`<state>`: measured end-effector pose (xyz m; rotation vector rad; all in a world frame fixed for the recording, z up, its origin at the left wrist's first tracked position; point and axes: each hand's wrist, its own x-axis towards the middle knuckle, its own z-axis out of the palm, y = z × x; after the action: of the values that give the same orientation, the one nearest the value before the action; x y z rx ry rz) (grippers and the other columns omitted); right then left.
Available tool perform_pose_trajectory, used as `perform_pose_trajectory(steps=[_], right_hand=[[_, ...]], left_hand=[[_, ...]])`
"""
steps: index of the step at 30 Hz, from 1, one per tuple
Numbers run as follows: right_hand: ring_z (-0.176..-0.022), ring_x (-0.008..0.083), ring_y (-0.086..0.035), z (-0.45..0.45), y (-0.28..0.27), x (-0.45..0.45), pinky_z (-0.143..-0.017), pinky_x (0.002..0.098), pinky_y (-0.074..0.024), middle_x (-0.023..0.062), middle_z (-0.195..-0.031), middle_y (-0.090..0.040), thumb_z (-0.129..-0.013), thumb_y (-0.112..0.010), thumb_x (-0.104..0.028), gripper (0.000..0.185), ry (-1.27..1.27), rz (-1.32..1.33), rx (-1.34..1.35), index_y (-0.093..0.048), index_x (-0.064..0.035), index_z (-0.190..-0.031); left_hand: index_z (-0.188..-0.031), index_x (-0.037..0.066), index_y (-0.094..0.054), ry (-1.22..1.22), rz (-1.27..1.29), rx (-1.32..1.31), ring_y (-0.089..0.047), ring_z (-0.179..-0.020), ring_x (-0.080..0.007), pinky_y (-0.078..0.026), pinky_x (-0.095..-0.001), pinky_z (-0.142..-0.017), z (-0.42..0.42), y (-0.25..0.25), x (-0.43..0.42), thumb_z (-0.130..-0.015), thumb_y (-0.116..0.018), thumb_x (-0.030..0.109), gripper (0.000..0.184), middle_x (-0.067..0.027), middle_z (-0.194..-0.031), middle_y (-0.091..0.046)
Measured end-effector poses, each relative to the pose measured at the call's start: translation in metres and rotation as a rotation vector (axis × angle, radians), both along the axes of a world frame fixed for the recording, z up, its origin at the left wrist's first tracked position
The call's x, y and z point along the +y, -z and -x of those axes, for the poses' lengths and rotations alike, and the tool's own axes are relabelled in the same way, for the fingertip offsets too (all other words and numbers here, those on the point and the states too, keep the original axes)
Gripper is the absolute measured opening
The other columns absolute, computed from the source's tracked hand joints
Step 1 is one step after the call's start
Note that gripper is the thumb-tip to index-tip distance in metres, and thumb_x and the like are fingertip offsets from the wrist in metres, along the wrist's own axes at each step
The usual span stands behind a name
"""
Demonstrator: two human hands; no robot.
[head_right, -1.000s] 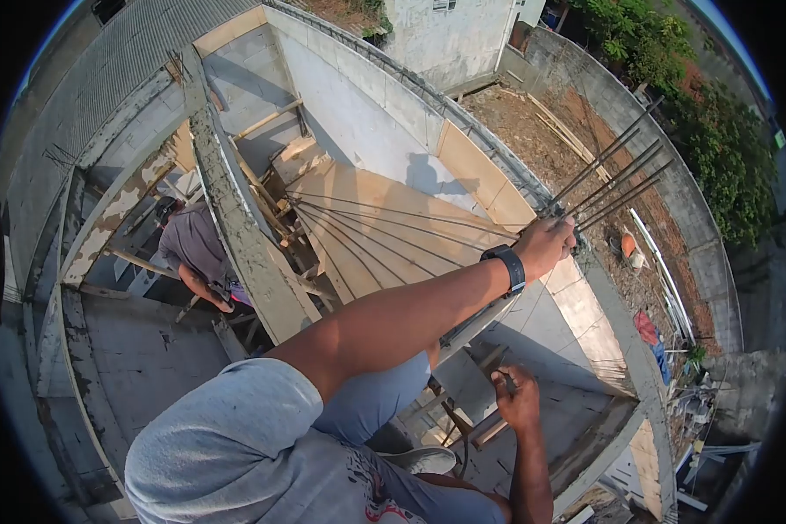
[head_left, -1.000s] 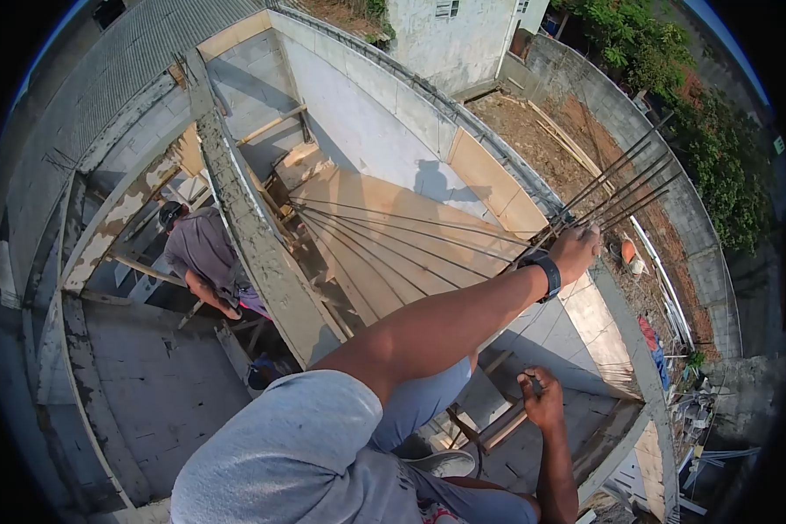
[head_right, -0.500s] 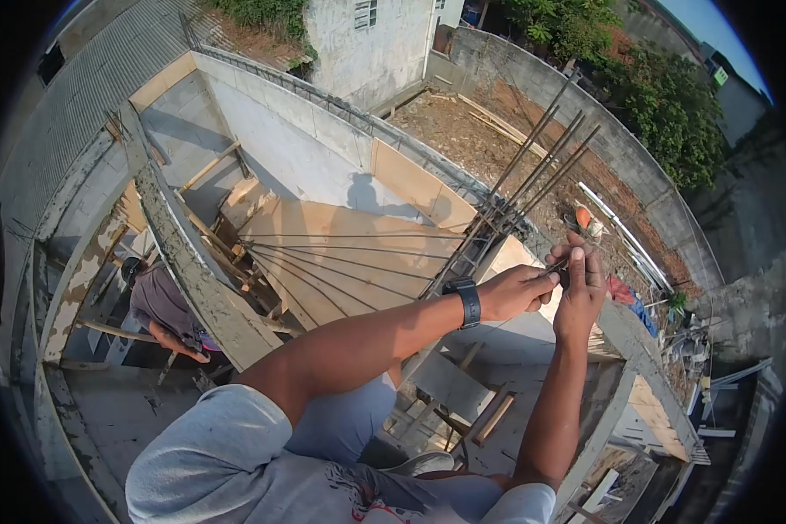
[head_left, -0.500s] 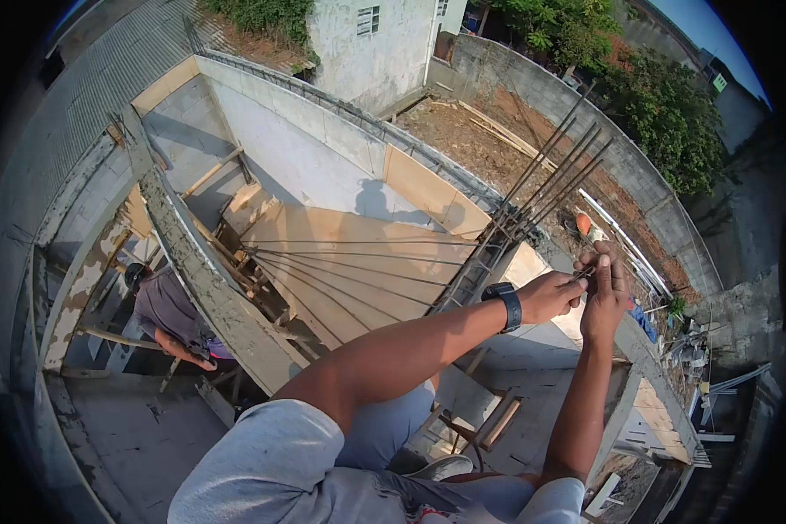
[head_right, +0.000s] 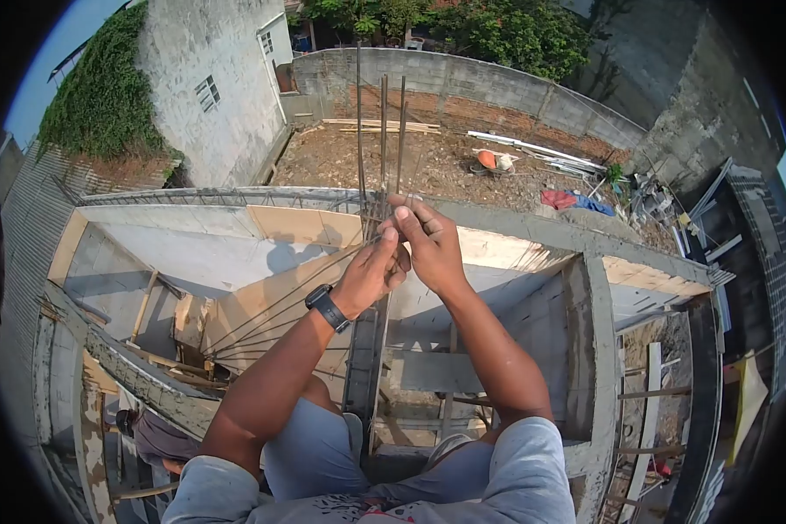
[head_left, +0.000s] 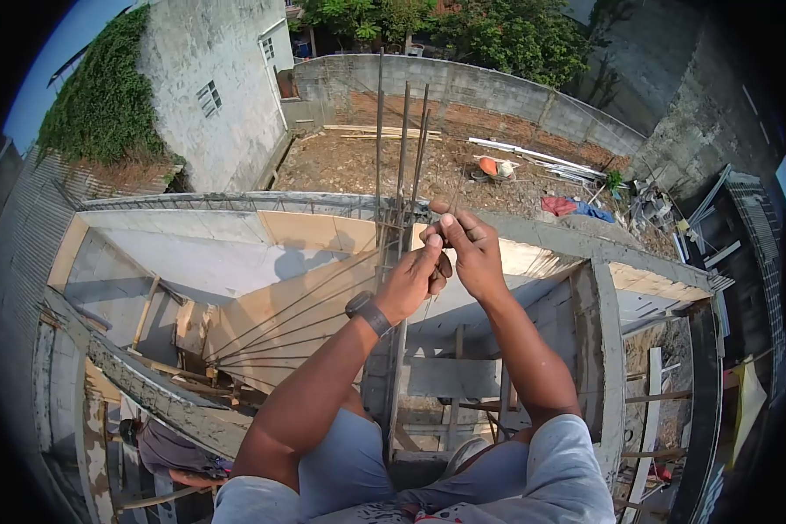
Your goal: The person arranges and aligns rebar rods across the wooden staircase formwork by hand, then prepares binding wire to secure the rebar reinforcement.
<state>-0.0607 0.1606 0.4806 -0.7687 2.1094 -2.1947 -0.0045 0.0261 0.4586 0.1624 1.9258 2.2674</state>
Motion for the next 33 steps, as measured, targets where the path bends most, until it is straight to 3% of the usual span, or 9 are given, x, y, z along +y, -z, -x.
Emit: perform_pose_trajectory(steps=[1, 4, 8, 14, 21, 33], right_hand=[[-0.069, 0.0051, -0.057, -0.006, -0.005, 0.002, -0.056, 0.022, -0.0467, 0.0029, -0.091, -0.07, -0.106, -0.055, -0.027, 0.038, -0.021, 0.023, -0.082, -0.063, 0.0023, -0.129], [-0.064, 0.0039, -0.054, -0.011, 0.003, 0.005, -0.051, 0.0223, -0.0434, 0.0018, -0.091, -0.069, -0.106, -0.055, -0.029, 0.039, -0.059, 0.044, -0.166, -0.064, 0.0022, -0.127], [-0.072, 0.007, -0.06, -0.009, 0.004, 0.014, -0.062, 0.0236, -0.0496, 0.0024, -0.093, -0.07, -0.106, -0.054, -0.03, 0.04, -0.072, 0.0, -0.131, -0.064, 0.0026, -0.127], [-0.083, 0.0128, -0.065, -0.002, -0.012, 0.025, -0.077, 0.0285, -0.0532, 0.008, -0.097, -0.071, -0.107, -0.051, -0.034, 0.044, -0.001, 0.185, -0.165, -0.06, 0.0011, -0.132], [-0.08, 0.011, -0.067, 0.012, -0.014, 0.04, -0.072, 0.0265, -0.0541, 0.0064, -0.091, -0.072, -0.104, -0.06, -0.025, 0.035, 0.143, 0.149, -0.001, -0.063, 0.0005, -0.127], [-0.076, 0.0102, -0.067, 0.006, -0.011, 0.037, -0.068, 0.0243, -0.0535, 0.009, -0.09, -0.073, -0.102, -0.061, -0.015, 0.027, 0.166, 0.163, 0.036, -0.065, 0.0044, -0.12]], left_hand=[[-0.081, 0.008, -0.057, -0.007, -0.007, 0.018, -0.037, -0.052, -0.0056, -0.027, -0.023, -0.049, 0.001, 0.001, 0.002, -0.104, -0.033, 0.065, 0.065, 0.0025, -0.06, -0.046], [-0.078, 0.008, -0.056, -0.027, -0.023, 0.059, -0.038, -0.05, -0.0064, -0.028, -0.024, -0.047, 0.006, 0.011, 0.006, -0.104, -0.033, 0.065, 0.066, 0.0021, -0.058, -0.047], [-0.078, 0.009, -0.055, -0.026, -0.011, 0.048, -0.038, -0.05, -0.0065, -0.029, -0.0241, -0.048, 0.006, 0.009, 0.011, -0.105, -0.034, 0.063, 0.064, 0.0023, -0.058, -0.046], [-0.078, 0.01, -0.055, 0.046, 0.062, 0.018, -0.039, -0.053, -0.0062, -0.029, -0.0231, -0.05, -0.002, 0.0, 0.012, -0.107, -0.034, 0.058, 0.06, 0.003, -0.06, -0.046], [-0.079, 0.009, -0.056, 0.123, 0.14, 0.036, -0.04, -0.054, -0.0064, -0.032, -0.0231, -0.051, -0.003, 0.009, 0.017, -0.107, -0.033, 0.058, 0.061, 0.0024, -0.061, -0.048], [-0.079, 0.008, -0.057, 0.121, 0.174, 0.018, -0.043, -0.057, -0.0078, -0.035, -0.0239, -0.055, -0.004, 0.008, 0.018, -0.106, -0.033, 0.06, 0.064, 0.0011, -0.063, -0.049]])
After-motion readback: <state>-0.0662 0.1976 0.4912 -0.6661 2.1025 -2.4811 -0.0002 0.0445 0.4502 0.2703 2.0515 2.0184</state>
